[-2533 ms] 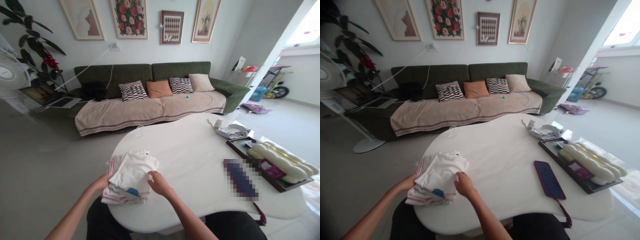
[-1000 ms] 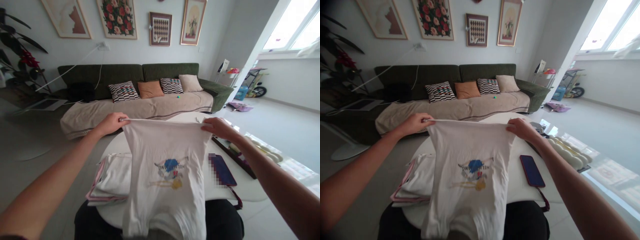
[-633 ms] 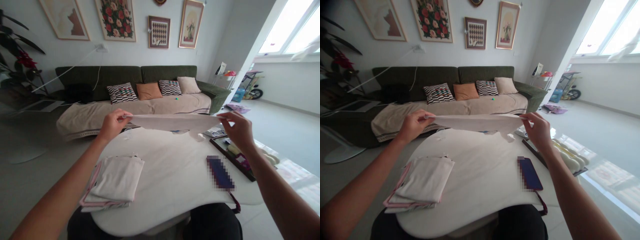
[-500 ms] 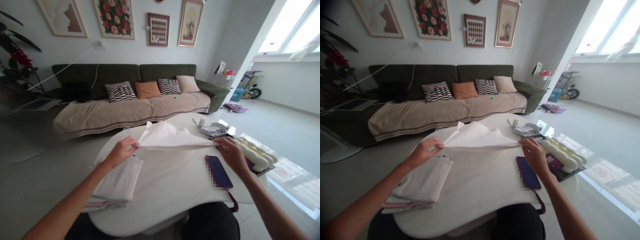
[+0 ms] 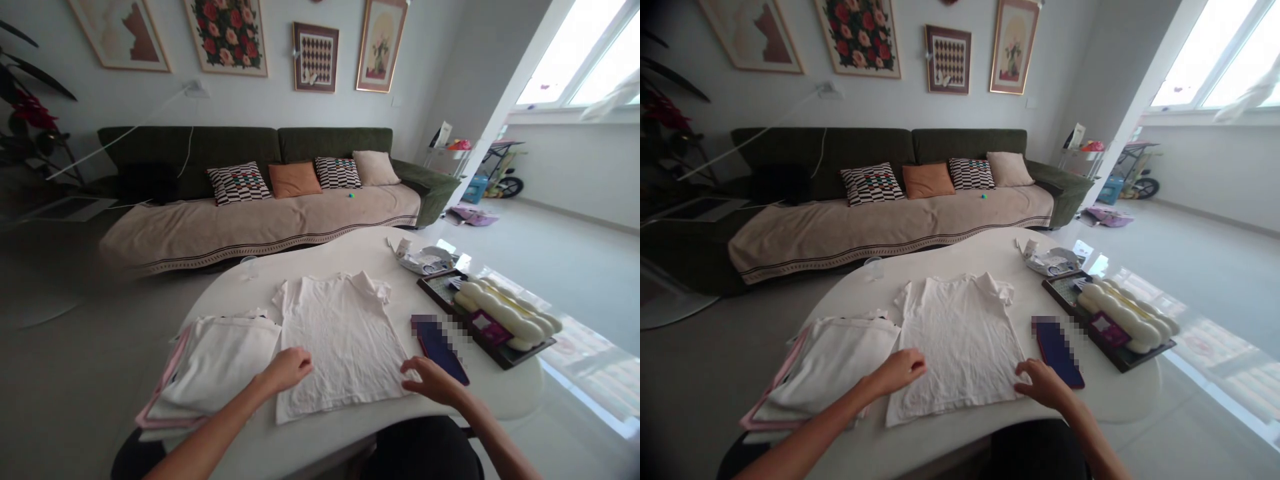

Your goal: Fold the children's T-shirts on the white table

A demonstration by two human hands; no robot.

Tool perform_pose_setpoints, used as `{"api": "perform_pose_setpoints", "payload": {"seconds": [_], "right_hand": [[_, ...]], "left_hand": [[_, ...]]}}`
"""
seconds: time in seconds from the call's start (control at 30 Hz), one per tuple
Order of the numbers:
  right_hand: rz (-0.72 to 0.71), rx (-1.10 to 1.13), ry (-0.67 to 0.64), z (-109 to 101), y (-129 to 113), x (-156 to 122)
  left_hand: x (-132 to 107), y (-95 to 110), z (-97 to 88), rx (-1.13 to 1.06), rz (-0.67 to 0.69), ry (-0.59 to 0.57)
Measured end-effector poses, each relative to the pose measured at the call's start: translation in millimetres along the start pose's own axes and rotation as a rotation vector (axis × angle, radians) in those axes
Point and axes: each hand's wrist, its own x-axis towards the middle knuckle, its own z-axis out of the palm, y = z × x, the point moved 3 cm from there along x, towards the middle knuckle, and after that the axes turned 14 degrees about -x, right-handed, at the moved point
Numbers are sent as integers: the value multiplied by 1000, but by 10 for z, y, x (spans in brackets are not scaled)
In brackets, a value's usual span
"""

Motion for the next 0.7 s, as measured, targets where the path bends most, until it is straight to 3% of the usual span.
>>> {"api": "perform_pose_setpoints", "payload": {"seconds": [0.07, 0.13, 0.27, 0.37, 0.43, 0.5, 0.6, 0.63, 0.7], "right_hand": [[20, 18, 59, -40, -154, 168], [62, -21, 124, 3, -350, 339], [150, -169, 93, 379, -600, 476], [201, -201, 90, 671, -606, 390], [244, -178, 108, 747, -560, 341], [229, -86, 122, 685, -480, 386], [249, 259, 181, 345, -195, 689], [373, 406, 225, 203, -27, 833], [516, 441, 286, -69, 292, 1158]], "left_hand": [[261, 28, -45, 15, -1, 206], [480, -6, -5, 73, -57, 328], [671, -232, 196, 191, -262, 420], [680, -374, 297, 239, -288, 453], [685, -420, 321, 254, -281, 457], [703, -438, 327, 257, -286, 456], [738, -443, 329, 252, -296, 449], [748, -445, 329, 248, -301, 446], [761, -451, 329, 238, -306, 440]]}}
